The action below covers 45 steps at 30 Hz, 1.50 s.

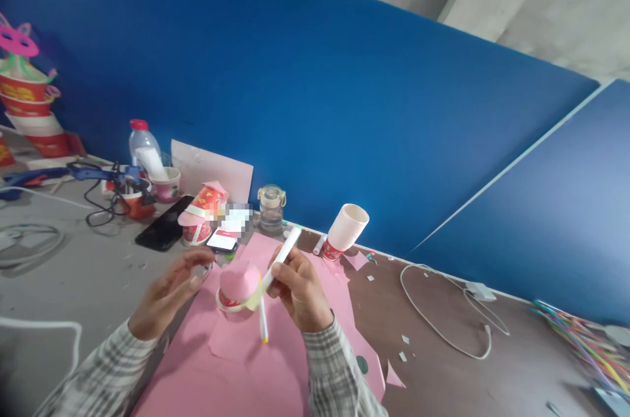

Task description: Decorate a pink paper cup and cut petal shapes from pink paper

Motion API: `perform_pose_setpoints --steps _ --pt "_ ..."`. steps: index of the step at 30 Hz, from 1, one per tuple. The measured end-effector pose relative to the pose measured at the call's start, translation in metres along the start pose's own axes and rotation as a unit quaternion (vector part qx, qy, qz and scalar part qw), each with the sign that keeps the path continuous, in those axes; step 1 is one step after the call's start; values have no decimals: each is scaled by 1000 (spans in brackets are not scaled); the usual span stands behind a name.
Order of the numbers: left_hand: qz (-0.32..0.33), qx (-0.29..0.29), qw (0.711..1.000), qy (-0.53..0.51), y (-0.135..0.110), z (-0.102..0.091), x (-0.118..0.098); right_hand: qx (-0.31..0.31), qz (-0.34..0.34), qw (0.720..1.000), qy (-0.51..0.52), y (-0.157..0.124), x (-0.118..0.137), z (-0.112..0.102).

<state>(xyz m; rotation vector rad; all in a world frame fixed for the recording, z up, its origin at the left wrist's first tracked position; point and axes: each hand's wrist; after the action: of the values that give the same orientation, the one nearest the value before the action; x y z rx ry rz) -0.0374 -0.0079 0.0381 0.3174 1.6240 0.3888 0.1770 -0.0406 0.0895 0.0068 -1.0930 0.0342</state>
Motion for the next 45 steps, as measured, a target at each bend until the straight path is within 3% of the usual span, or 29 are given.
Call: perform_pose_setpoints --steps 6,11,17,22,25,34,45 --pt "113 50 990 69 -14 18 -19 -43 -76 991 -100 -7 -23 17" --pt "173 32 973 146 -18 26 -14 -42 -87 982 -164 -11 -36 27" --pt "306 1 924 228 -15 25 -6 -63 -116 977 -170 -12 -41 28" --pt "359 -4 881 308 -14 25 -8 -87 -146 969 -178 -19 -39 30" --pt "368 9 872 324 -14 24 -10 -103 -163 962 -191 -24 -38 30" --pt "350 46 887 299 -17 22 -16 -118 -175 957 -197 -28 -40 27" --pt "340 65 891 293 -16 21 -9 -104 -156 970 -155 -24 -46 25"
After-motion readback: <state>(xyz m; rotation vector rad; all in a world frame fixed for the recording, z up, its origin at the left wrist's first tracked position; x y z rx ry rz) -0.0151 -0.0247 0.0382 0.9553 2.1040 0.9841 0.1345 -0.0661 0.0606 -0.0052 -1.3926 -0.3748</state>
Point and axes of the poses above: each hand's wrist, its own y-axis towards the middle knuckle, its own z-axis out of the palm, x = y × z, and after that the axes turned 7 degrees about -x, right-handed
